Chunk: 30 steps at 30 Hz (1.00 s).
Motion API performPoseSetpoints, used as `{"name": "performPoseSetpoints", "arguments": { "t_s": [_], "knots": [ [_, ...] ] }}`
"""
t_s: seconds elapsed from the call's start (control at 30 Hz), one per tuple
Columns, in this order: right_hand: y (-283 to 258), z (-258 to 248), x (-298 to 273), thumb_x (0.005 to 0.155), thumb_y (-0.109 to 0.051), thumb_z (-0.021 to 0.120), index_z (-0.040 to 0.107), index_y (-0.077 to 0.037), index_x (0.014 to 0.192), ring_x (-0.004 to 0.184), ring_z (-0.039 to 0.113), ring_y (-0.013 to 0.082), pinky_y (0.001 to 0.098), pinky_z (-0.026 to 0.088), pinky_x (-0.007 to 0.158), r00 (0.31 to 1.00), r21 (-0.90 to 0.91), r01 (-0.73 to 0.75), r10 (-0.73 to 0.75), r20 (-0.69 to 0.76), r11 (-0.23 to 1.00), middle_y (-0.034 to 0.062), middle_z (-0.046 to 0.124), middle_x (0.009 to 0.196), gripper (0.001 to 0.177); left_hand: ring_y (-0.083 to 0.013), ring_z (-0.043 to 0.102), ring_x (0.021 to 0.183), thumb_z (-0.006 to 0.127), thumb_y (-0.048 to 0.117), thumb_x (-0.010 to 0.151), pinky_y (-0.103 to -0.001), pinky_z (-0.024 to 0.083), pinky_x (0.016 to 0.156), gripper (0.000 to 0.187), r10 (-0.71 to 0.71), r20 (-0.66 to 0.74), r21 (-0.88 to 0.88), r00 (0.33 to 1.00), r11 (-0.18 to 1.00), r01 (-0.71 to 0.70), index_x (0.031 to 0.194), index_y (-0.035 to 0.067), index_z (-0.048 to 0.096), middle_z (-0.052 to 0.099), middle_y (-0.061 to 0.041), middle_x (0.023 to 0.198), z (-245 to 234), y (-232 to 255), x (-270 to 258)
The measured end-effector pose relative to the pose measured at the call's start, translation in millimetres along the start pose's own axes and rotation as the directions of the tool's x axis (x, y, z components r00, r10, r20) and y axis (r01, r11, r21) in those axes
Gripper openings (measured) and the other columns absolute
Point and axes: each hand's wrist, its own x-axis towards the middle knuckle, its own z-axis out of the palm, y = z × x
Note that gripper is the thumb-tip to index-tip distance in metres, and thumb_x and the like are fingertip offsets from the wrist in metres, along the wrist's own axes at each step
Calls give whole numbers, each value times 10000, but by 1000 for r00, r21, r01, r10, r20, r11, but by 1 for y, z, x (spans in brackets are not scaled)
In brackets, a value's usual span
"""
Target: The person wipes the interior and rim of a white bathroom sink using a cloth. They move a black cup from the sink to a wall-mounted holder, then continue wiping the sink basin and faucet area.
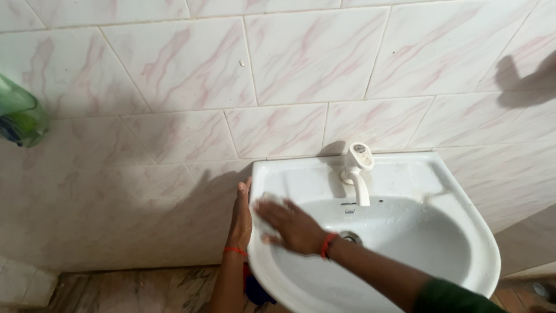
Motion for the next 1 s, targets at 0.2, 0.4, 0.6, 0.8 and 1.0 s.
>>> {"name": "performPoseSetpoints", "arguments": {
  "t_s": [0.2,0.4,0.6,0.8,1.0],
  "knots": [
    [-23,-10,29,1047,-519,413,230,-3,1599,1539,247,351,554,233,1202,985,-69,-136,127,-114,988,209,259,1651,778,-262,223,1563,197,834,853,-443,183,1248,1027,40,-38,45,998,998,-38,1607,146,316,272,-82,1693,-4,-1,-6],
    [-68,10,-63,1071,-560,343,118,-52,1653,1609,55,336,604,80,1229,988,275,38,-78,135,961,196,96,1740,804,-315,340,1542,110,835,863,-479,296,1251,1042,-18,77,-222,997,974,35,1609,127,276,350,-164,1647,-2,12,-20],
    [-38,5,2,1036,-589,382,132,-156,1650,1596,79,254,682,47,1220,986,63,-151,146,75,987,101,95,1732,792,-278,332,1517,88,858,814,-453,237,1230,1091,-27,4,-173,1000,985,28,1581,134,370,364,-105,1657,-1,27,-35],
    [-69,19,-19,1056,-529,411,98,-57,1637,1600,42,377,669,147,1209,984,273,-91,128,-122,958,216,45,1723,811,-305,394,1486,117,855,816,-464,273,1214,1082,-42,-29,-138,999,990,37,1575,139,404,405,-140,1625,-1,19,-37],
    [-74,3,-52,1022,-543,397,93,-117,1651,1606,7,335,677,80,1204,979,284,-145,96,180,948,151,20,1743,818,-300,427,1474,151,835,852,-440,351,1199,1037,-35,32,-193,999,980,41,1592,128,320,418,-173,1603,4,13,-31]
  ]
}}
